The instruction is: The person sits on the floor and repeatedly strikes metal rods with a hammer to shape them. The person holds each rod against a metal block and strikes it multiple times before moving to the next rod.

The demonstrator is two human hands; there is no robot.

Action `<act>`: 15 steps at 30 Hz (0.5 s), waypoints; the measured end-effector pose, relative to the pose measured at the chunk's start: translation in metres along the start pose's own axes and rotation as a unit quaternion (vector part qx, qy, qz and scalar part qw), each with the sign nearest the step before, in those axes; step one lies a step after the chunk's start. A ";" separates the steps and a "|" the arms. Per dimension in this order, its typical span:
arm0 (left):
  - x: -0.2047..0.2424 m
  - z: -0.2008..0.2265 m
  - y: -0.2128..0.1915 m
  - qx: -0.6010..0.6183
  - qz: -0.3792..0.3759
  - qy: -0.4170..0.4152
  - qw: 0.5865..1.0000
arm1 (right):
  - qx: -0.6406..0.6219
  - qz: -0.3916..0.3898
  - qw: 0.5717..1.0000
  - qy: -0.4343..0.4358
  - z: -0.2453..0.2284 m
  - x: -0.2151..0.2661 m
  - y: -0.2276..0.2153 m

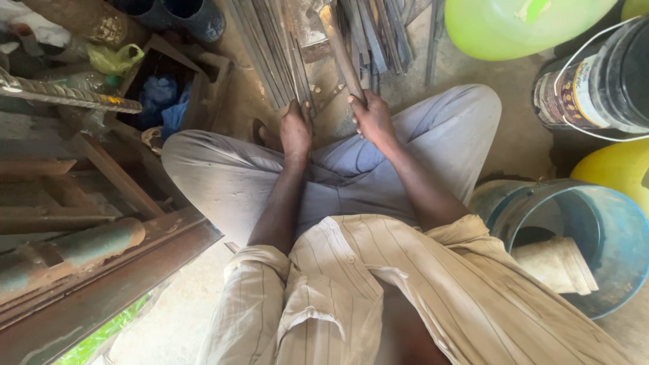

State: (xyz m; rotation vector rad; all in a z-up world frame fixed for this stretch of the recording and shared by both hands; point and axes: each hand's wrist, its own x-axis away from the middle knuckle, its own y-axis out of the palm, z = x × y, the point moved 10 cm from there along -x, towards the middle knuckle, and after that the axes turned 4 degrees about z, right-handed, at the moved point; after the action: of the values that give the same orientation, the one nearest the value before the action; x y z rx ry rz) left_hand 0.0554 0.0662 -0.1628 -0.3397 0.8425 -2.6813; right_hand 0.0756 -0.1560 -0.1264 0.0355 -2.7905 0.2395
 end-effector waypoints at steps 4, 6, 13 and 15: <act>0.000 0.029 -0.021 -0.030 0.076 0.111 0.990 | -0.055 0.011 0.998 0.035 0.007 0.000 0.004; -0.001 0.023 -0.020 -0.024 0.073 0.106 0.991 | -0.062 0.021 0.997 0.033 0.009 0.001 0.003; -0.001 0.022 -0.013 0.090 0.012 0.104 0.990 | -0.049 0.028 0.998 0.010 0.008 -0.002 -0.006; -0.004 0.030 -0.012 0.098 0.015 0.115 0.988 | -0.036 0.029 0.999 0.013 0.009 -0.003 -0.006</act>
State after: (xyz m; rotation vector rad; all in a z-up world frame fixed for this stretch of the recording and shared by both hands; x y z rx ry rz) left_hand 0.0658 0.0619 -0.1324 0.0275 0.6284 -2.7812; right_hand 0.0754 -0.1633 -0.1350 -0.0659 -2.7744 0.1535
